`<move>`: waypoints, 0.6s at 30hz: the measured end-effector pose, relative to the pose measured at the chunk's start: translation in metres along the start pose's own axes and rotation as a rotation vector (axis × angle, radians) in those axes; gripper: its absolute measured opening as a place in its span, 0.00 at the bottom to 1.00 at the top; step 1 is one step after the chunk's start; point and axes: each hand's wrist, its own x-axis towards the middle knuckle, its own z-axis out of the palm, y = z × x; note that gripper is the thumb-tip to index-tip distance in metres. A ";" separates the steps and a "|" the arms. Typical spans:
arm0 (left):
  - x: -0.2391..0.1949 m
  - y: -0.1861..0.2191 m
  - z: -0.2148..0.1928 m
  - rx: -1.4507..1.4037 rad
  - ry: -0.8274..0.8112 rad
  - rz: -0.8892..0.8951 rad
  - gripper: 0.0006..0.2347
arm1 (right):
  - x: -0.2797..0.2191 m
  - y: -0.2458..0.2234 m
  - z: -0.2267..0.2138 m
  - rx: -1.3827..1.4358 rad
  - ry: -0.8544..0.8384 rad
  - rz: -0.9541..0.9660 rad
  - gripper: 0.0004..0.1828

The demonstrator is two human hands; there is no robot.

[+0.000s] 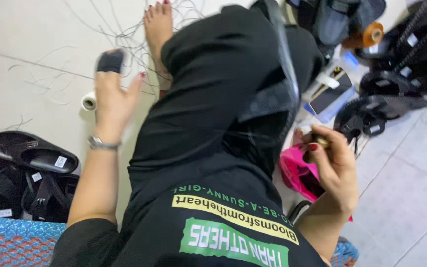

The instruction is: The person sits on the floor and sews a black shoe using a needle and thread. They repeatedly push the needle through the shoe material and pull the thread to secure the stitches.

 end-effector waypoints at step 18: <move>-0.037 0.155 -0.030 0.023 -0.085 0.873 0.44 | -0.021 -0.011 0.014 -0.935 -0.172 -0.288 0.25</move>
